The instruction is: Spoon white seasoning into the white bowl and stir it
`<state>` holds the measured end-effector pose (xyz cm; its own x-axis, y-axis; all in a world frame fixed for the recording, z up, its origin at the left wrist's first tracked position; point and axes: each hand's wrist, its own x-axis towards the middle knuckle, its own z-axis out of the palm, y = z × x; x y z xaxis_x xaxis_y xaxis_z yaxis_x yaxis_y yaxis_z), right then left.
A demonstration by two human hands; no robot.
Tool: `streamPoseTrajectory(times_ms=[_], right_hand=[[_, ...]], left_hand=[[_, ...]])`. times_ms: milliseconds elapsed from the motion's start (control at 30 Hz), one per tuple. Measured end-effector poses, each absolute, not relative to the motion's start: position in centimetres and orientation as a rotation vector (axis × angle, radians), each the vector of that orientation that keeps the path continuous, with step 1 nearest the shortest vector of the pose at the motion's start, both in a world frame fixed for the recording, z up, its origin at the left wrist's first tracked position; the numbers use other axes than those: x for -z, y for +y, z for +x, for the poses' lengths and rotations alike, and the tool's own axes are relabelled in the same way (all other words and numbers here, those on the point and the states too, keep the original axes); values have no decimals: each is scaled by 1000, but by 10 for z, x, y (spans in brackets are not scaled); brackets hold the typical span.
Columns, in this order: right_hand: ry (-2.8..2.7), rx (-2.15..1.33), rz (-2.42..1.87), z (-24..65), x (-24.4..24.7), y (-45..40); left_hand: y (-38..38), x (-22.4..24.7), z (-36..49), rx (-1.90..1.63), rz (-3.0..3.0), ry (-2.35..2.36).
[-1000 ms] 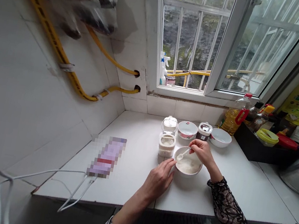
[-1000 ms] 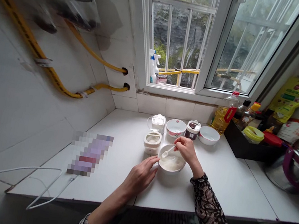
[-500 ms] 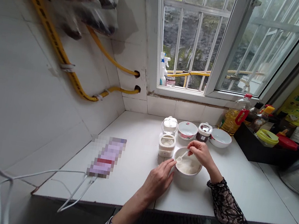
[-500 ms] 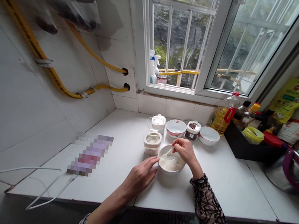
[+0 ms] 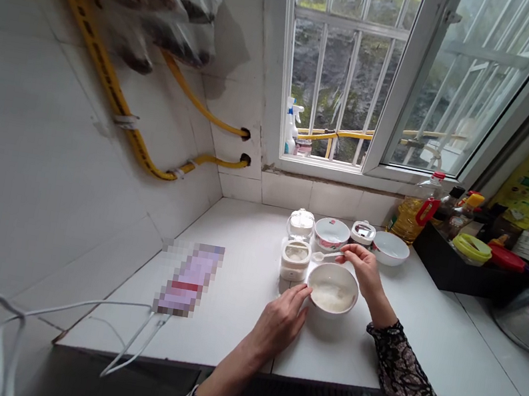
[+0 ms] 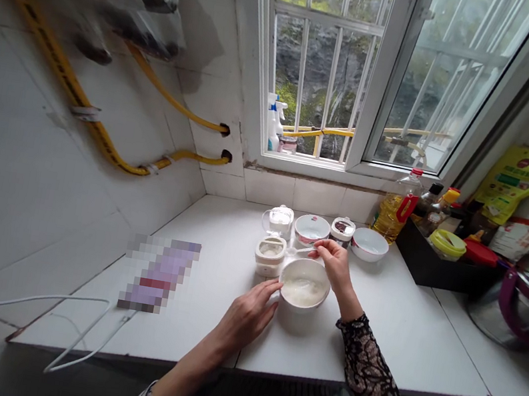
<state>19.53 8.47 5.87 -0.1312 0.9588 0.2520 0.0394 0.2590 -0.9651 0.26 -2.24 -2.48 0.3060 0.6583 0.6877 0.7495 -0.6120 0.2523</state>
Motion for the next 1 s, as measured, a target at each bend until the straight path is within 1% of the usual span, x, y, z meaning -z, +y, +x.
streamPoseTrajectory(times_ms=[133, 267, 367, 467, 600, 667, 867, 1000], right_hand=[[-1552, -841, -837, 179, -53, 76], [-1887, -421, -792, 170, -49, 70], [-2032, -259, -793, 171, -51, 67], [-1899, -332, -860, 174, -56, 65], [-1701, -637, -925, 184, -62, 68], [-1676, -709, -977, 192, -65, 71], [-1876, -613, -1186, 201, -62, 78], [-2013, -556, -1211, 192, -54, 75]], left_hand=[[-22, 26, 2, 1183, -2453, -1344], [-23, 27, 2, 1167, -2454, -1348], [-23, 27, 2, 1170, -2457, -1359], [-23, 28, 2, 1174, -2459, -1360], [-22, 27, 2, 1190, -2456, -1346], [-22, 26, 2, 1191, -2453, -1339], [-23, 25, 2, 1178, -2442, -1326], [-22, 27, 2, 1182, -2438, -1328]])
